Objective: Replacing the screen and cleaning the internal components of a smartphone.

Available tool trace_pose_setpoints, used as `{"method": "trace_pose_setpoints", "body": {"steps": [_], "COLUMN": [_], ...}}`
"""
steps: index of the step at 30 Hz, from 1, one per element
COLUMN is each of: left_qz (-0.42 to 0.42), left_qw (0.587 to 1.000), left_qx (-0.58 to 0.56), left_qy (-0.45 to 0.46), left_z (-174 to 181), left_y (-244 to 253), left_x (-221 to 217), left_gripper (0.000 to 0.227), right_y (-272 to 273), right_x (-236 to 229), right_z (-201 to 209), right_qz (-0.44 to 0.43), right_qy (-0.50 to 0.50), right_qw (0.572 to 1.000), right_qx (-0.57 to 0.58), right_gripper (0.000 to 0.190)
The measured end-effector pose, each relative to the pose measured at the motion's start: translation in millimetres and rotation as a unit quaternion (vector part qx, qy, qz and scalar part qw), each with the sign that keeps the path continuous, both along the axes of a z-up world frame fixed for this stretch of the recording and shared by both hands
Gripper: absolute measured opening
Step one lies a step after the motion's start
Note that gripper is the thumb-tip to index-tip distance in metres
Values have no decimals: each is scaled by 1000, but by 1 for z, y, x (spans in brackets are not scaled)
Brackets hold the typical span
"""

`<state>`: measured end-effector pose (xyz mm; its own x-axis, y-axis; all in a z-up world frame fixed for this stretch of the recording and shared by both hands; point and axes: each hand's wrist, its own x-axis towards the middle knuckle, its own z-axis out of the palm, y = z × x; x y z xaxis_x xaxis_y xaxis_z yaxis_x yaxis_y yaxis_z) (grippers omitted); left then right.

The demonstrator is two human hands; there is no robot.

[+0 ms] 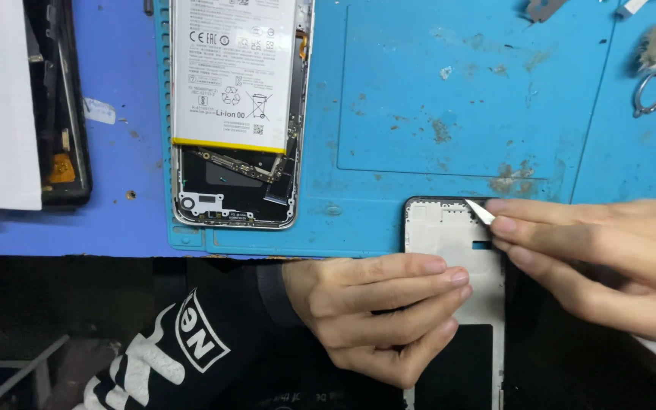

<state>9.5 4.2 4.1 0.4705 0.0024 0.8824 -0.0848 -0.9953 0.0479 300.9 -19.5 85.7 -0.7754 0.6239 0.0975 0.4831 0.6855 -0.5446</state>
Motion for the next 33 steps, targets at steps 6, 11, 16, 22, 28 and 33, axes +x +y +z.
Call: {"method": "trace_pose_setpoints", "body": {"steps": [6,11,16,22,28,33], "left_qz": [1,-1,-1,3,3,-15], "left_qw": [1000,1000,1000,1000,999,998], "left_qx": [-14,-19,-11,-4,21,-36], "left_qy": [17,18,9,14,44,52], "left_z": [0,2,1,-2,0,14], "left_y": [0,-1,-3,-2,-1,-5], "left_x": [-1,0,6,1,-9,-22], "left_gripper": [7,7,6,8,16,17], "right_y": [-4,-12,-6,2,28,32], "right_x": [14,21,17,1,-34,-44], "right_z": [-7,-4,6,2,10,10], "right_qz": [22,33,54,54,113,126], "right_qy": [0,-8,-23,7,33,50], "right_qw": [1000,999,998,998,992,988], "right_qx": [20,12,26,32,44,79], "right_gripper": [21,22,27,25,21,17]}}
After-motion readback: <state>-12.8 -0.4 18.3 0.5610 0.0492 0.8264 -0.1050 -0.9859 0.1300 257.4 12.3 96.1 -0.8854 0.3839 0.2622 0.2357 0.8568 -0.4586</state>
